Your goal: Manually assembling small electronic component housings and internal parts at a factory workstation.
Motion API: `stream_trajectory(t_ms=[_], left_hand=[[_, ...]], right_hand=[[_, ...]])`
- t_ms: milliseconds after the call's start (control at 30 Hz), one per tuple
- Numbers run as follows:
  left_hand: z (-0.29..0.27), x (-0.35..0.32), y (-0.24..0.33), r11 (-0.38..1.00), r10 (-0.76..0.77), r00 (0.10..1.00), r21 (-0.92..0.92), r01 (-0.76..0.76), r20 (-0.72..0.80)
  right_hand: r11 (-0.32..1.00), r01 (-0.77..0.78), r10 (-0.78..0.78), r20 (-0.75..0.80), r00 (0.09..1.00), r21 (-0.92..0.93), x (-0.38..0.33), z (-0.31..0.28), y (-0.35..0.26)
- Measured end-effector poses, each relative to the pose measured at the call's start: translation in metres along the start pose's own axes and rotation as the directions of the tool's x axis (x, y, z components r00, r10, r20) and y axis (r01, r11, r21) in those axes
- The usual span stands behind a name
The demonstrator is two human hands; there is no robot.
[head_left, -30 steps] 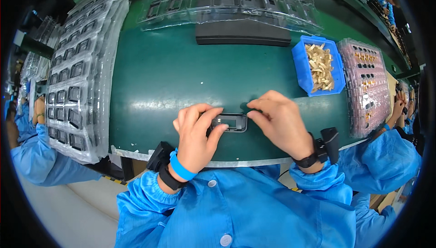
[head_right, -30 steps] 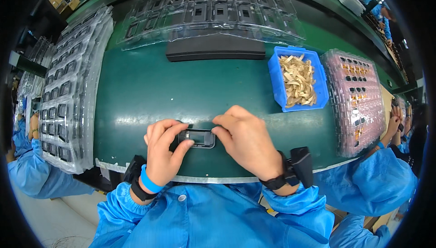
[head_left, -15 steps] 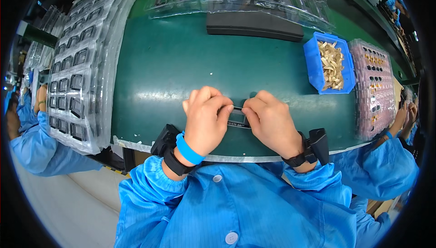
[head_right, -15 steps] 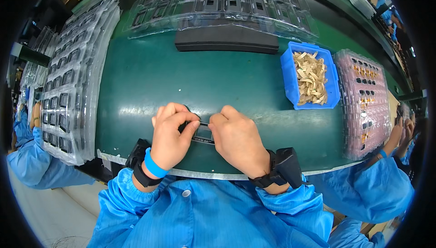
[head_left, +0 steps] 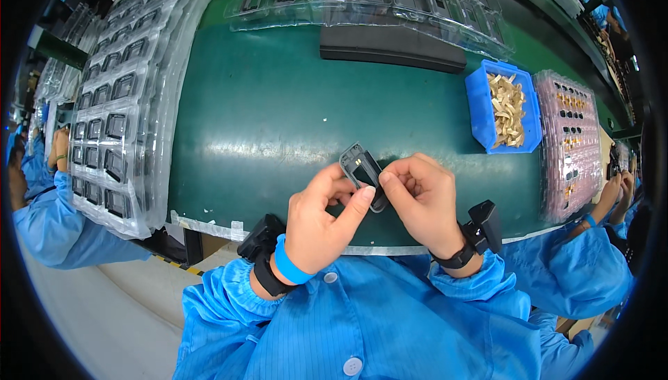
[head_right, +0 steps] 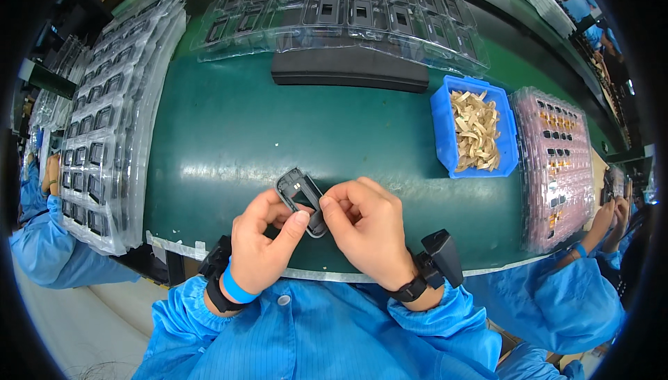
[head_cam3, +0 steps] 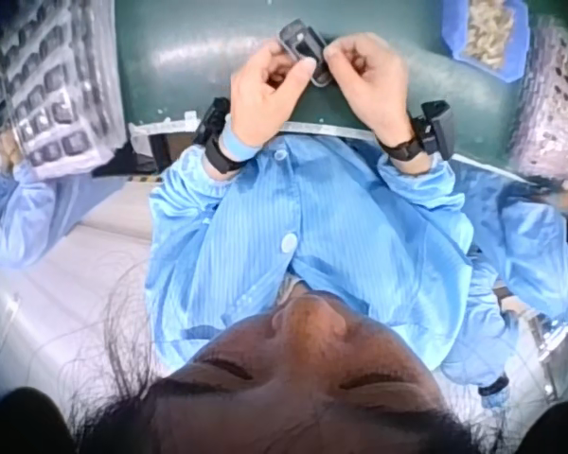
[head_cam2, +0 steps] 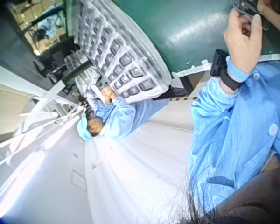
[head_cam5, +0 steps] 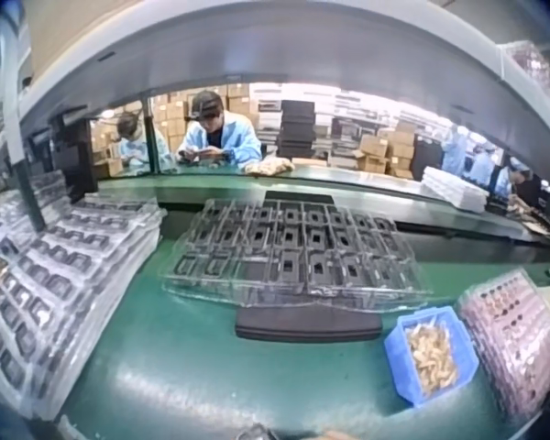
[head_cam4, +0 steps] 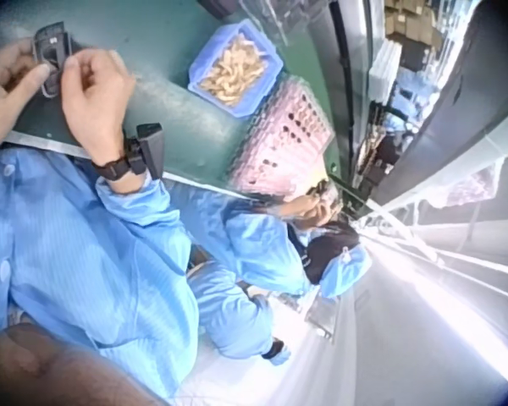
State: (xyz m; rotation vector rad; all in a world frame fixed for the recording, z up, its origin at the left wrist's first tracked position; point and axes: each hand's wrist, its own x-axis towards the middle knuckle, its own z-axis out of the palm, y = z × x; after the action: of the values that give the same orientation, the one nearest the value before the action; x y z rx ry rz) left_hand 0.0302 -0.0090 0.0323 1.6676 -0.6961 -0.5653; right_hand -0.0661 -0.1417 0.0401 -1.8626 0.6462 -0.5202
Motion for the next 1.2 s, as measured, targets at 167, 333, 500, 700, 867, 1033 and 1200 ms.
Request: stream_trajectory(t_ms=[167,333,500,700,867,1033,1200], left_hand=[[0.004,0.001,0.003,0.997,0.054,0.998,-0.045,-0.055,-0.021],[-0.012,0.016,0.003,0.879,0.214,0.975,0.424,-0.219,0.06],[-0.017,0.025,0.004,0.646,0.27,0.94,0.686,-0.336,0.206],[-0.022,0.019,-0.013,0.727,0.385,0.923,0.611,-0.313,0.014],[-0.033,0.003,-0.017,0.764,0.281,0.954,0.578,-0.286,0.102],[-0.031,0.0,-0.027,0.795,0.298,0.951,0.531,-0.292,0.078],[-0.028,0.0,-0.031,0.791,0.328,0.942,0.523,-0.316,0.074]], right_hand=[[1.0,-0.005,0.005,-0.01,1.0,0.013,-0.005,-0.001,-0.007],[0.996,-0.059,0.063,0.068,0.996,-0.06,-0.009,-0.004,-0.006],[0.971,0.028,-0.018,0.043,0.999,-0.236,-0.001,-0.008,-0.005],[0.912,0.181,-0.157,0.094,0.983,-0.369,0.004,0.0,0.0],[0.845,0.334,-0.275,0.197,0.941,-0.418,0.005,0.005,0.006],[0.774,0.396,-0.289,0.282,0.915,-0.494,0.003,0.008,0.006],[0.788,0.433,-0.346,0.266,0.9,-0.438,0.003,0.009,0.008]])
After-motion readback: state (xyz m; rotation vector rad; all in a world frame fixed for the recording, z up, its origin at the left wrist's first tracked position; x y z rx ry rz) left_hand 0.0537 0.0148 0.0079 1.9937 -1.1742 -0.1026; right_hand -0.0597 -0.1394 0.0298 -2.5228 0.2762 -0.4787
